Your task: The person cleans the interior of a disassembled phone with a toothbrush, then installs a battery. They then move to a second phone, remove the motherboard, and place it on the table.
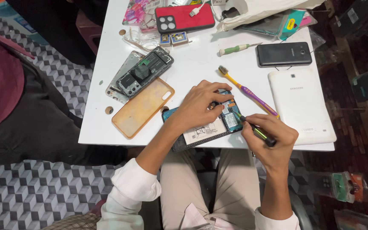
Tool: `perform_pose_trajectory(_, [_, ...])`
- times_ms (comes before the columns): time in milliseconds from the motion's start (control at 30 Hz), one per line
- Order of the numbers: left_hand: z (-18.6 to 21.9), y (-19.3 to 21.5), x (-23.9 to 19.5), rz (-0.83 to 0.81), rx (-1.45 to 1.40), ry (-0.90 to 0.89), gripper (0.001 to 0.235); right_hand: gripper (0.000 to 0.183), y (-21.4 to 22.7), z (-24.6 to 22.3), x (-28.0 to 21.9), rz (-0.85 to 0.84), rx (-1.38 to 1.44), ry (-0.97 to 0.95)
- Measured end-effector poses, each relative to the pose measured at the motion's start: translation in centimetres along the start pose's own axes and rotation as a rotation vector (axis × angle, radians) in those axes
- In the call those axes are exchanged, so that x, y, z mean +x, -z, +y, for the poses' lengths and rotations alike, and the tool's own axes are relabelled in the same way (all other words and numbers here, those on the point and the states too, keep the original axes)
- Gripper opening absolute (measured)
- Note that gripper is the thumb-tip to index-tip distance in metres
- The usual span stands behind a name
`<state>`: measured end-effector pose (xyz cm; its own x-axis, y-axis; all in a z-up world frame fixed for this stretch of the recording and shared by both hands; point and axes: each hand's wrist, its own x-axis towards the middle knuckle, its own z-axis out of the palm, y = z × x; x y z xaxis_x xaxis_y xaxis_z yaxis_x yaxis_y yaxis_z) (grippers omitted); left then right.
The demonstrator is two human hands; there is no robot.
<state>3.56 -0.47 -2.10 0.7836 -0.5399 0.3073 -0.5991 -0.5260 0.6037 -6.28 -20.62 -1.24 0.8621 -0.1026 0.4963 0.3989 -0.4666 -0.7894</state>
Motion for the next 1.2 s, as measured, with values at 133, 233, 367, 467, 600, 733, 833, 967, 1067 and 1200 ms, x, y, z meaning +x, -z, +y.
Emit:
perform_pose_trajectory(133, [0.0,-0.2,0.0,-0.007,0.004,0.011,0.036,0.013,0.0,0.0,0.0,0.008,-0.01,0.046])
perform_pose_trajectory(233, [-0.2,-0.3,0.0,0.001,-0.004,0.006,0.036,0.014,-0.1,0.2,-0.1,0.028,-0.024,0.1])
perform_pose_trajectory(367, [-0.2,-0.2,0.0,-0.012,-0.006,0.015,0.037,0.014,-0.2,0.1,-0.1,0.014,-0.029,0.067])
perform_pose_trajectory(467, [-0.1,-0.1,0.1,-0.011,-0.01,0.009,0.036,0.014,-0.2,0.0,-0.1,0.012,-0.039,0.038])
perform_pose_trajectory(600, [-0.2,-0.2,0.1,-0.026,-0.02,0.033,0.037,0.014,-0.2,0.0,0.0,0.002,-0.045,0.039])
perform_pose_trajectory(733, [-0.2,-0.3,0.1,-0.019,-0.006,0.005,0.036,0.015,-0.2,-0.1,0.0,-0.01,-0.095,0.081])
perform_pose_trajectory(833, [-0.4,-0.3,0.3,-0.021,-0.012,-0.017,0.036,0.015,-0.5,-0.2,-0.6,-0.008,-0.175,0.158])
perform_pose_trajectory(967, [-0.5,-0.4,0.1,-0.058,-0.047,0.009,0.037,0.016,-1.1,0.2,-1.2,0.025,-0.258,0.272])
perform_pose_trajectory(1067, [-0.3,-0.4,-0.1,-0.049,-0.083,0.022,0.038,0.014,-1.0,0.7,-1.3,0.083,-0.227,0.27])
perform_pose_trajectory(1200, [-0.2,-0.1,0.0,0.004,-0.093,0.015,0.045,0.012,-0.9,0.9,-1.5,0.196,-0.184,0.23])
